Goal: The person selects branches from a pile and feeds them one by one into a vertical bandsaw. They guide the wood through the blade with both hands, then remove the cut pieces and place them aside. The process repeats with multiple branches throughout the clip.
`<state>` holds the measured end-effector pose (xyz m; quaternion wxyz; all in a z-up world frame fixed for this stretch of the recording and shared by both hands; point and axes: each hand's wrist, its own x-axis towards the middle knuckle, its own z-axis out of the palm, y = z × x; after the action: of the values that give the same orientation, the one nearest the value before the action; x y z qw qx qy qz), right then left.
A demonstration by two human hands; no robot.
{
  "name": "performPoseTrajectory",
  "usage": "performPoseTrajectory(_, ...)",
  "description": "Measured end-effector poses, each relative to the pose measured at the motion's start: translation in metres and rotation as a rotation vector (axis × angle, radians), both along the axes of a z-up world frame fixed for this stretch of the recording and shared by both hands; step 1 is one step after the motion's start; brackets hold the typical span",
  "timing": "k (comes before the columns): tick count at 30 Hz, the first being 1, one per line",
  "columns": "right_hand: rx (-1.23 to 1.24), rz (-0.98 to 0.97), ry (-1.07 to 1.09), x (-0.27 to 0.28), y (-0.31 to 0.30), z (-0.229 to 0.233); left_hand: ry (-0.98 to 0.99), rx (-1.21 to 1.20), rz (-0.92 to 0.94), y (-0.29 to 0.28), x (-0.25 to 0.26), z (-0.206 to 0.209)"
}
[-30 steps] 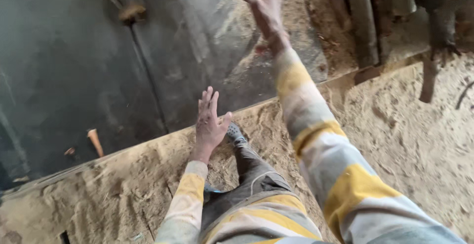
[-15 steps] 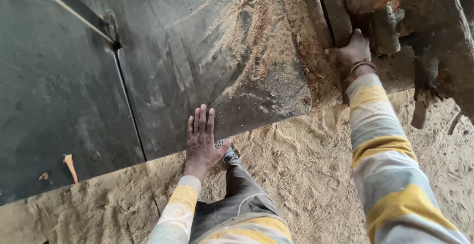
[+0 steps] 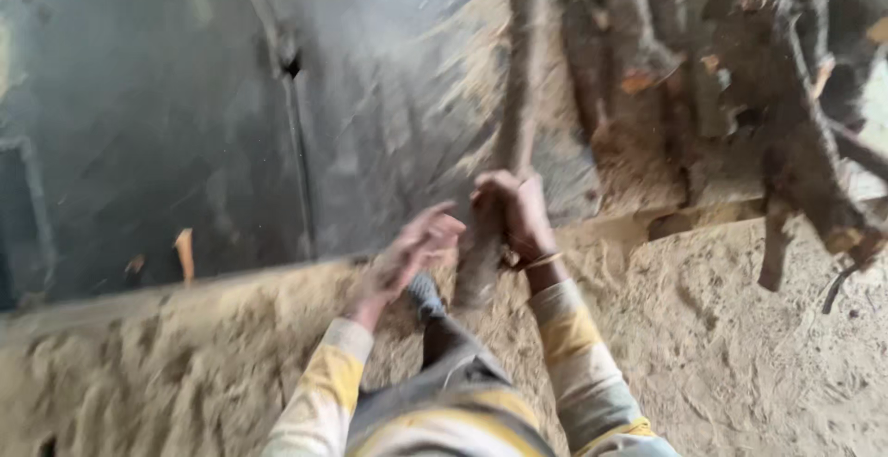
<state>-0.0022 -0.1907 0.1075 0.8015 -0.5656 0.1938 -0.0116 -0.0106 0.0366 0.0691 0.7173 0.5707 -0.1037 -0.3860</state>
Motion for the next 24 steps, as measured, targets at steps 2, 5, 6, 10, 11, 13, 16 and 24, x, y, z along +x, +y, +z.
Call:
performPoseTrajectory(2, 0.018, -0.024, 0.093, -0.051, 0.060, -0.019, 0.078, -0.081, -0.028, 0.011, -0.047, 0.008)
performPoseTrajectory(5, 0.079, -0.048, 0.188, -0.104, 0.133, -0.033, -0.091, 0.323, 0.035, 0.045, -0.107, 0.004)
performPoseTrajectory(6, 0.099, -0.049, 0.222, -0.117, 0.152, -0.038, -0.180, 0.548, 0.073, 0.059, -0.128, -0.002)
performPoseTrajectory(10, 0.245, 0.048, 0.368, -0.181, 0.206, -0.059, -0.208, 0.616, 0.354, 0.116, -0.219, -0.028)
performPoseTrajectory(11, 0.175, 0.047, 0.370, -0.196, 0.219, -0.063, -0.201, 0.643, 0.381, 0.129, -0.238, -0.031)
performPoseTrajectory(13, 0.080, 0.071, 0.378, -0.225, 0.244, -0.069, -0.152, 0.661, 0.420, 0.152, -0.275, -0.033)
performPoseTrajectory(16, 0.014, 0.113, 0.411, -0.263, 0.277, -0.075, -0.006, 0.582, 0.466, 0.189, -0.325, -0.034)
performPoseTrajectory(24, 0.003, 0.117, 0.399, -0.289, 0.348, -0.101, 0.182, 0.290, 0.653, 0.249, -0.397, -0.078)
